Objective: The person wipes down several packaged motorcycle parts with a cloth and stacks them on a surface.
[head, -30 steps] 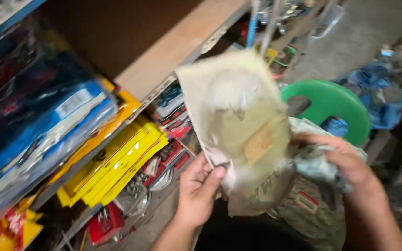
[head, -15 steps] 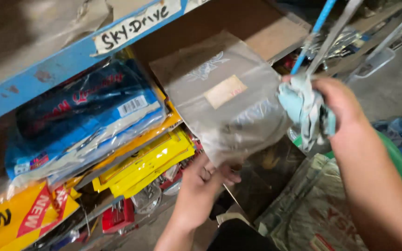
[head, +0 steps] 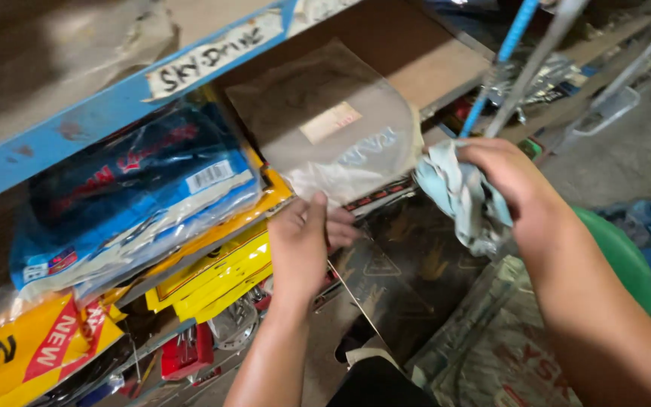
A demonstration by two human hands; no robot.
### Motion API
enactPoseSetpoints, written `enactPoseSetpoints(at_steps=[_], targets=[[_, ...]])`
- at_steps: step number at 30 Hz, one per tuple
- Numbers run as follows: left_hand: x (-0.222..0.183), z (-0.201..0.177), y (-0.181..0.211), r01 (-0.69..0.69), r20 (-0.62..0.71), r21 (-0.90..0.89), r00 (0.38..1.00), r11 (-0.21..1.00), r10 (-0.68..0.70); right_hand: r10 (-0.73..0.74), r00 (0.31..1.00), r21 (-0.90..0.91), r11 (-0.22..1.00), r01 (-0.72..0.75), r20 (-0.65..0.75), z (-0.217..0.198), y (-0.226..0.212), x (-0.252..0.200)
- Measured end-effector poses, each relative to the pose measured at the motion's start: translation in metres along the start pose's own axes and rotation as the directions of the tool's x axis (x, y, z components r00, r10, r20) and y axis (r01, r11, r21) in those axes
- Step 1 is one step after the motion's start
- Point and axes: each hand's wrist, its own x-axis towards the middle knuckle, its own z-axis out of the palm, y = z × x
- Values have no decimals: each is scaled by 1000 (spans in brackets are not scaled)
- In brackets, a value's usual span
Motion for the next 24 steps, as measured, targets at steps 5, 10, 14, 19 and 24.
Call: enactPoseSetpoints(at_steps=[5,10,14,19,24], targets=[[12,15,4,-61,-44,23,997,998,62,-35,984,254,964,79,-173,-8,6,23],[4,27,-4,-189,-136,-110,975,976,173,46,976,444,894,55,-214,-2,30,17],[-31,37,-50,-246,-72,63,966,967,250,-334,910,-9,939,343,-245,-2,80,-55],[-55,46,-197,-94,167,362,985,928,35,-143,853,-228,973,29,-501,-31,294,-139],[-63,79,-328,-346,599,712,753,611,-272,-469,837,-781,619,84,-283,4,415,-250]])
